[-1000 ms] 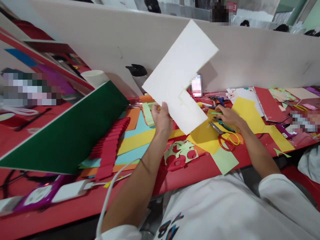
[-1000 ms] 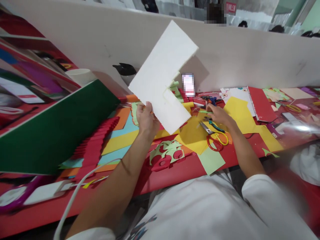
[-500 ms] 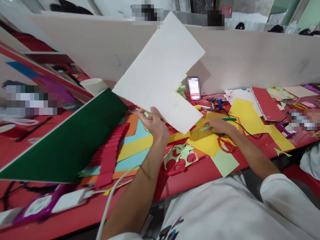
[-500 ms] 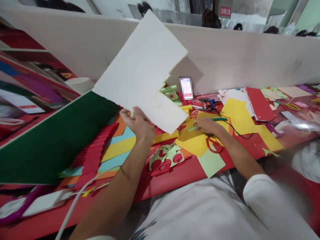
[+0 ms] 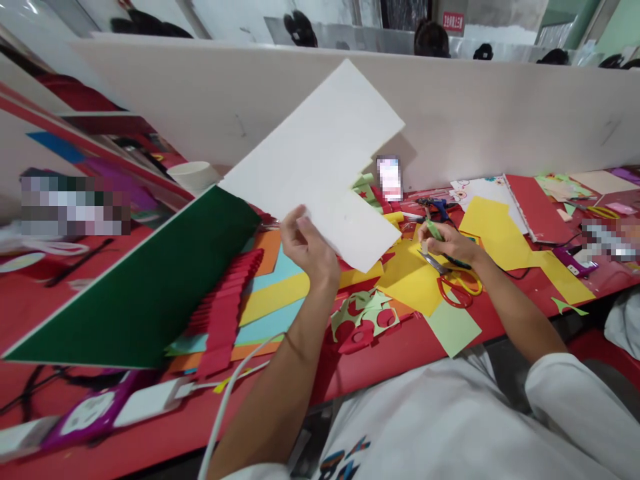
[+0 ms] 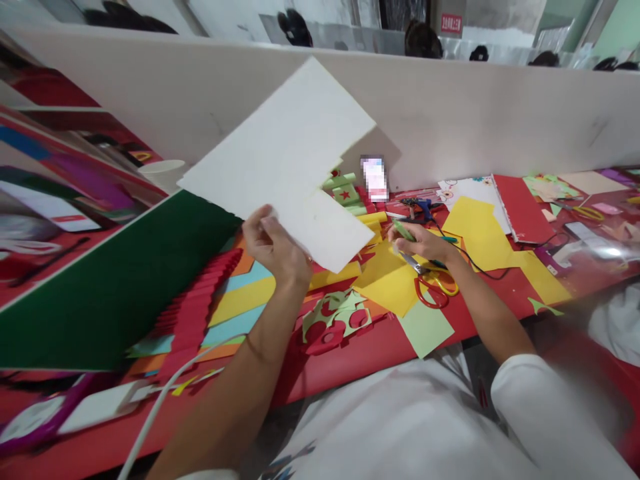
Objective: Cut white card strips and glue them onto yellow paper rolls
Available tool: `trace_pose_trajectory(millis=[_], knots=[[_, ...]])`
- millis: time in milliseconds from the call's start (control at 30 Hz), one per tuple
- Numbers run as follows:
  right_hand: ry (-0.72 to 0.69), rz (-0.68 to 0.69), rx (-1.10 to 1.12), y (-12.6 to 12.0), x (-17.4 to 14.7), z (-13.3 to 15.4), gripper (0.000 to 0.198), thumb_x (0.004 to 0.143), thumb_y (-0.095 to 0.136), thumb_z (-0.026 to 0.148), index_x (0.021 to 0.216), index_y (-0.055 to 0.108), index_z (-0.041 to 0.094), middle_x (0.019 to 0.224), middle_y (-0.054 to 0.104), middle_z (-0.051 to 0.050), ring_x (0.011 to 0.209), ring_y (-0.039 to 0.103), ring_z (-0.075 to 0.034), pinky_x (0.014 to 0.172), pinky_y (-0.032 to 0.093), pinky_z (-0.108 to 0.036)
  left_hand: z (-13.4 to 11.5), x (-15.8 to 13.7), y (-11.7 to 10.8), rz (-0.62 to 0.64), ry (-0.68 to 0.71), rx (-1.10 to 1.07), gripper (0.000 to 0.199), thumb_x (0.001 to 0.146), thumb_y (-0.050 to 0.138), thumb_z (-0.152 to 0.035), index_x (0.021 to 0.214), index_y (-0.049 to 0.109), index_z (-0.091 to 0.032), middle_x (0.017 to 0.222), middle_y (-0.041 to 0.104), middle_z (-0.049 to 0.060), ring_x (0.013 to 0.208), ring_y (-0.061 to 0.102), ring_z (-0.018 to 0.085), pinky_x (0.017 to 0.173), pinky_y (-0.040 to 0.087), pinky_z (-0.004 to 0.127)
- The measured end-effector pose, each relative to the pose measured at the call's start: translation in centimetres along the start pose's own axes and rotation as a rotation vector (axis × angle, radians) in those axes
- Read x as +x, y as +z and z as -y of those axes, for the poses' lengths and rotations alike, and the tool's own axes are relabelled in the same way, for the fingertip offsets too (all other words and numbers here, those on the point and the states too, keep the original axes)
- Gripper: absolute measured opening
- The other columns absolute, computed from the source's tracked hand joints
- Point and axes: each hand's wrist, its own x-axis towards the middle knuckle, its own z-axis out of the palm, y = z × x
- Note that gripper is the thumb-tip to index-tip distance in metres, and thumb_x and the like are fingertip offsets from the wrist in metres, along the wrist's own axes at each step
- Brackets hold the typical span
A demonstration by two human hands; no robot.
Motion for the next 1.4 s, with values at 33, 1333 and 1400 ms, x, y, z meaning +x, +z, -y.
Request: trace_pose_trajectory(millis=[33, 1333, 1400], knots=[[-0.004, -0.029, 0.062, 0.1, 0.0, 0.0, 0.043, 0.095, 0.069, 0.062, 0.103, 0.056, 0.021, 0.079, 0.053, 0.003, 0.063, 0.045, -0.011, 0.061, 0.040, -0.025, 0.1, -0.1, 0.1, -0.012, 0.036, 0.023, 0.039, 0.101, 0.058, -0.058, 0.113, 0.068, -0.022, 0.119, 0.069, 0.009, 0.121, 0.062, 0.024, 0.114, 0.047, 0.041], [0.071, -0.067, -0.807, -0.2, 0.4, 0.1, 0.038, 0.105, 0.056, 0.041, 0.137, 0.074, 0.031, 0.125, 0.081, -0.003, 0.105, 0.075, -0.024, 0.092, 0.051, -0.033, -0.1, -5.6, 2.0, 0.741, -0.235, 0.258, 0.036, 0.084, 0.069, -0.053, 0.095, 0.077, -0.019, 0.099, 0.078, 0.007, 0.089, 0.067, 0.024, 0.080, 0.052, 0.033], [0.071, -0.074, -0.827, -0.2, 0.4, 0.1, 0.038, 0.105, 0.055, 0.041, 0.138, 0.074, 0.031, 0.130, 0.080, -0.003, 0.110, 0.075, -0.025, 0.095, 0.051, -0.034, -0.1, -5.5, 1.9, 0.746, -0.239, 0.267, 0.036, 0.084, 0.070, -0.052, 0.096, 0.077, -0.019, 0.098, 0.078, 0.007, 0.086, 0.066, 0.023, 0.078, 0.051, 0.033]])
